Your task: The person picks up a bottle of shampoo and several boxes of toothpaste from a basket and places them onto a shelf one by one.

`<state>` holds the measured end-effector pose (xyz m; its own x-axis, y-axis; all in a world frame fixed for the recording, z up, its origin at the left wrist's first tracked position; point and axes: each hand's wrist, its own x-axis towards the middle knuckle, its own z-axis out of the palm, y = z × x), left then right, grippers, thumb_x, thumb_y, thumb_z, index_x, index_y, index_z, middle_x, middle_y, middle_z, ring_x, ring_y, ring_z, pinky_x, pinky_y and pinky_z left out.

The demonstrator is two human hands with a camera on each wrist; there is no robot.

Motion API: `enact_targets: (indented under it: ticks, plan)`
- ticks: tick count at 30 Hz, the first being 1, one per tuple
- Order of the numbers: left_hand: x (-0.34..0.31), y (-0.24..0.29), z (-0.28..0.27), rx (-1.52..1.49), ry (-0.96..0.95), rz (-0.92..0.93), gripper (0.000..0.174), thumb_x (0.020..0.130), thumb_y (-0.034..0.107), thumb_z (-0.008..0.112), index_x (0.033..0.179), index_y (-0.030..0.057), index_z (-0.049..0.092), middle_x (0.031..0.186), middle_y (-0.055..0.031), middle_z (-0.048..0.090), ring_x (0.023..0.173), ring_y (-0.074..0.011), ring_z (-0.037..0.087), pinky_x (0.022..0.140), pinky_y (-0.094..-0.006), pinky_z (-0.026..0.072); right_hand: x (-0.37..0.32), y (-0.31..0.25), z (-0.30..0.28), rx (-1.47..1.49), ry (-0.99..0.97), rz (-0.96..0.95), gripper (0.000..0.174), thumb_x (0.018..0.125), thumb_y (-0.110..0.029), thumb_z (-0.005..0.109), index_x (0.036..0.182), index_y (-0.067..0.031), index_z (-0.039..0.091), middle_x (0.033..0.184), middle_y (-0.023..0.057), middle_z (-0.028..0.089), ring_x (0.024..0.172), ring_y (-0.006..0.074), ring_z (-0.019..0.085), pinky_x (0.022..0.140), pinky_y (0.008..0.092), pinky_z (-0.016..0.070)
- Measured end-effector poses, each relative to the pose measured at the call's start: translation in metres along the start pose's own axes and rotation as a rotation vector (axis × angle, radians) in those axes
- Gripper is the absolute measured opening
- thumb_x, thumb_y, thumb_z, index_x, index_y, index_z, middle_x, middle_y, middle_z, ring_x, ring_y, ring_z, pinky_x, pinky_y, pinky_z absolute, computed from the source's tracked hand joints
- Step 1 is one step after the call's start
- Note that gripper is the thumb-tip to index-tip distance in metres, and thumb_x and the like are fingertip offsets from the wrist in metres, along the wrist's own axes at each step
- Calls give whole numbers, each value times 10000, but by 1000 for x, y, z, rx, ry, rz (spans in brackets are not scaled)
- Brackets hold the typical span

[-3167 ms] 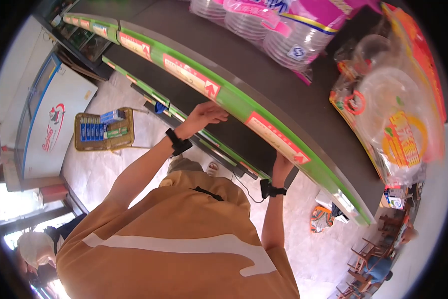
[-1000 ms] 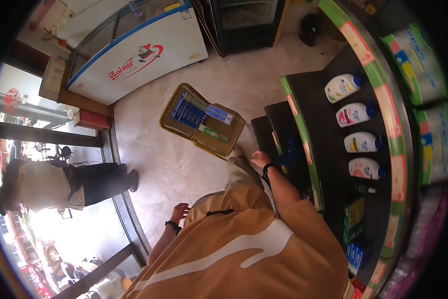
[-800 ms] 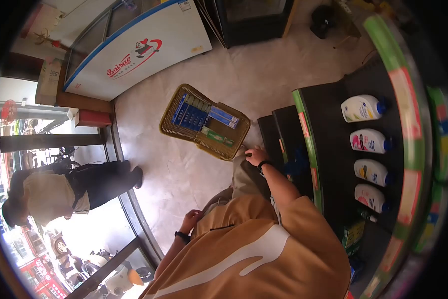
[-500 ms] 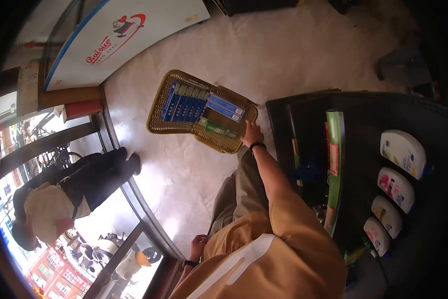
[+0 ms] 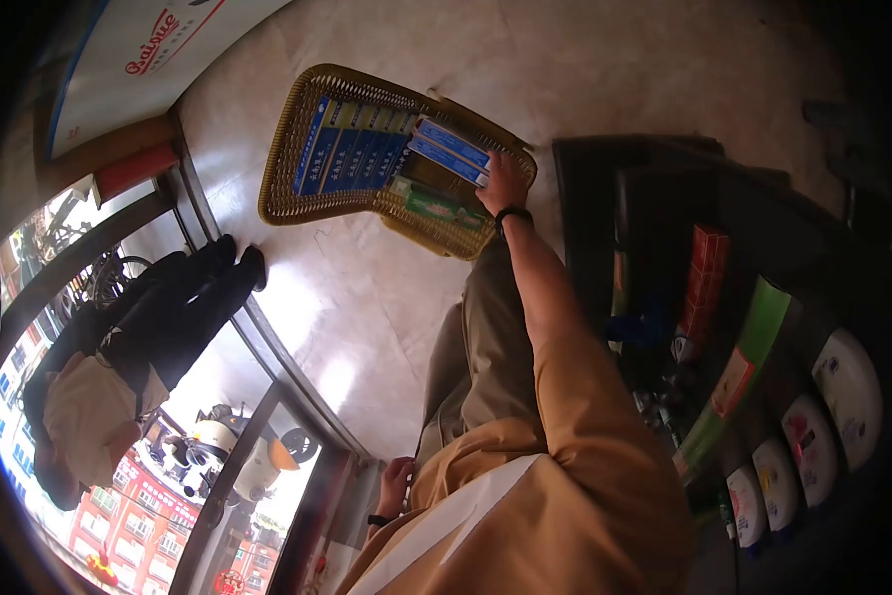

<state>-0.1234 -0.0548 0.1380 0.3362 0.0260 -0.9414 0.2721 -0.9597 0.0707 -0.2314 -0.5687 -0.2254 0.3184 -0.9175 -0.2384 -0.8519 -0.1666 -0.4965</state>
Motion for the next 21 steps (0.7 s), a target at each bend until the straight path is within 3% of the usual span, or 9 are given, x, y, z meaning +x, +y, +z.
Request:
enact_targets:
  ticks: [2, 6, 13, 17, 19, 21]
  plan:
    - [1, 4, -3, -15, -26, -5, 232, 910, 176, 606, 1057, 5, 657, 942, -74, 684, 895, -139, 626, 788, -280, 498, 5, -1, -7, 156, -83, 113, 762, 561, -202, 859, 1227, -74, 512, 1159, 157, 562, 1110, 336, 538, 894, 450, 481]
    - [-3, 27, -12, -130, -86, -34, 266, 923, 199, 576, 1121, 28, 623, 967, -65, 677, 900, -143, 635, 773, -292, 511, 7, -4, -49, 295, -68, 134, 681, 561, -267, 841, 1160, -47, 602, 1065, 164, 660, 1009, 322, 622, 899, 394, 487]
    - [17, 42, -33, -127, -155, 133, 270, 949, 240, 557, 1145, 60, 601, 983, -59, 671, 921, -146, 647, 759, -308, 518, -67, -8, -168, 539, -251, 191, 662, 567, -211, 831, 1168, -35, 617, 1031, 123, 691, 965, 234, 662, 861, 335, 508]
    - [41, 62, -42, -78, -174, 308, 279, 940, 261, 569, 1146, 76, 604, 980, -54, 679, 910, -146, 650, 743, -297, 511, -139, -11, -217, 597, -309, 171, 657, 586, -194, 843, 1173, -18, 609, 1056, 121, 691, 975, 205, 658, 858, 322, 508]
    - [56, 72, -45, -57, -190, 455, 285, 934, 239, 568, 1159, 68, 601, 974, -59, 680, 904, -156, 650, 744, -298, 513, -178, -23, -241, 648, -338, 117, 642, 598, -192, 847, 1165, -7, 609, 1041, 106, 694, 960, 185, 656, 858, 312, 507]
    - [57, 89, -45, 37, -177, 675, 340, 901, 231, 643, 1181, 45, 588, 997, -75, 676, 910, -169, 651, 759, -300, 514, -219, -35, -260, 655, -392, 1, 674, 601, -207, 859, 1190, -5, 602, 1035, 101, 695, 949, 174, 654, 855, 303, 507]
